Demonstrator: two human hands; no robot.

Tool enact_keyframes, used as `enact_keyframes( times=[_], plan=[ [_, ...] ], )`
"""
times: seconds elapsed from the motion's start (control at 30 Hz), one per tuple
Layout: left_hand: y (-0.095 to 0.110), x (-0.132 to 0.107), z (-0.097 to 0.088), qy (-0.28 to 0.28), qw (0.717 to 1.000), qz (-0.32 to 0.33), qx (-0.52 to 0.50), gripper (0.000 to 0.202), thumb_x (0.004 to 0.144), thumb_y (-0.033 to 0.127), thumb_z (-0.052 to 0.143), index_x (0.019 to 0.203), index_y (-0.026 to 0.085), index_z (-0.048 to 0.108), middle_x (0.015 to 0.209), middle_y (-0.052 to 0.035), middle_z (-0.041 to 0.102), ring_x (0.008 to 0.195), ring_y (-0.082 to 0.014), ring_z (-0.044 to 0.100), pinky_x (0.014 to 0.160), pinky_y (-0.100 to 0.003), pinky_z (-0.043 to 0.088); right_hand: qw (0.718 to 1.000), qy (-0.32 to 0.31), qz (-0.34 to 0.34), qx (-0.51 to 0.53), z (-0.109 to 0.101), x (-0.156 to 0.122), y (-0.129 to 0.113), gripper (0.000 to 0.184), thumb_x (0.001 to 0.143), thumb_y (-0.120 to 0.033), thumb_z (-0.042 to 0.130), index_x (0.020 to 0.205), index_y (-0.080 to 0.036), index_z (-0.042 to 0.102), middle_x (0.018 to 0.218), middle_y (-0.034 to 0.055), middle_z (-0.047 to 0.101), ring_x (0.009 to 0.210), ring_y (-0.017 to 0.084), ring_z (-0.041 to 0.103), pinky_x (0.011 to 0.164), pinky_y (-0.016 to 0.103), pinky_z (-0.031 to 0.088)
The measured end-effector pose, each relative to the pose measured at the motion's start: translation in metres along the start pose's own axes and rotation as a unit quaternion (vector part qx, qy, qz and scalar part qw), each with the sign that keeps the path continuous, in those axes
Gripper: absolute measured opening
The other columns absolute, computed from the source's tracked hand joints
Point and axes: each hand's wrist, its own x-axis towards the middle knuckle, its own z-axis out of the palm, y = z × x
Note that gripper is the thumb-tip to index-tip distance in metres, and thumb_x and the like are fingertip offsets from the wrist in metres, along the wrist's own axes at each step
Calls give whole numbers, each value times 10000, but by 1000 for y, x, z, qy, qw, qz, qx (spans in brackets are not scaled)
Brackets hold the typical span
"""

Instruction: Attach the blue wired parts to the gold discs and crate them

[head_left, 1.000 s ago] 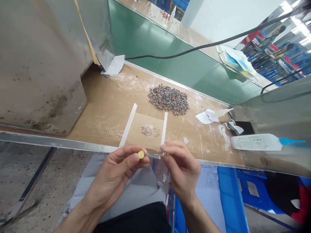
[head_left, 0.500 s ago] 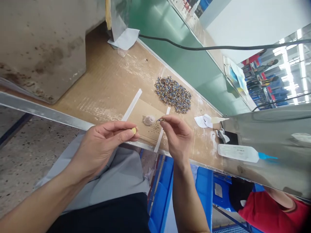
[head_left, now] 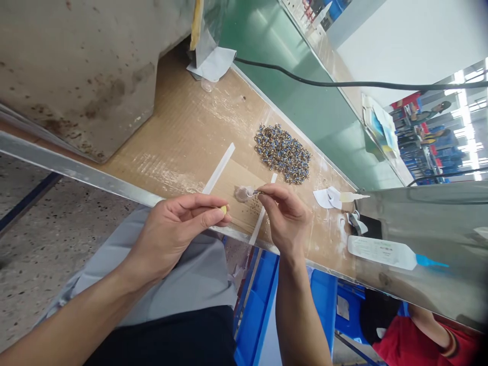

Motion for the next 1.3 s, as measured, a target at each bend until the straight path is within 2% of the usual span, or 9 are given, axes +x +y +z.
enact_keyframes(
  times=[0.33, 0.5, 1.0, 1.3],
  plan=[
    [-4, 1, -4, -18, 1000, -10, -5, 246, 925, 420, 1101, 1123, 314, 1000, 994, -26, 959, 937, -191, 925, 945, -242, 731, 999, 4, -9, -35, 4, 2, 3, 90, 1104, -249, 845, 1135, -308, 904, 1121, 31, 885, 1064, 231, 830, 907, 394, 672],
    [-3, 1, -4, -14, 1000, -13, -8, 262, 901, 422, 1114, 1107, 302, 1005, 981, -42, 952, 938, -222, 926, 927, -283, 745, 998, 11, -19, -51, 6, 3, 2, 88, 1094, -245, 842, 1119, -304, 902, 1130, 38, 877, 1043, 226, 824, 859, 374, 677],
    [-4, 2, -4, -19, 1000, -8, 0, 248, 926, 435, 1097, 1119, 309, 1004, 994, -32, 952, 937, -197, 917, 934, -248, 732, 1000, 4, -8, -19, 7, 1, 2, 161, 1078, -181, 863, 1139, -321, 913, 1139, 14, 875, 1067, 206, 815, 893, 353, 647],
    [-3, 2, -5, -20, 1000, -10, -3, 243, 933, 444, 1092, 1123, 321, 1002, 985, -21, 949, 935, -192, 919, 941, -243, 736, 1000, 23, 6, -20, 5, 2, -1, 108, 1069, -218, 862, 1126, -300, 905, 1115, 29, 871, 1028, 213, 810, 857, 358, 646]
  ],
)
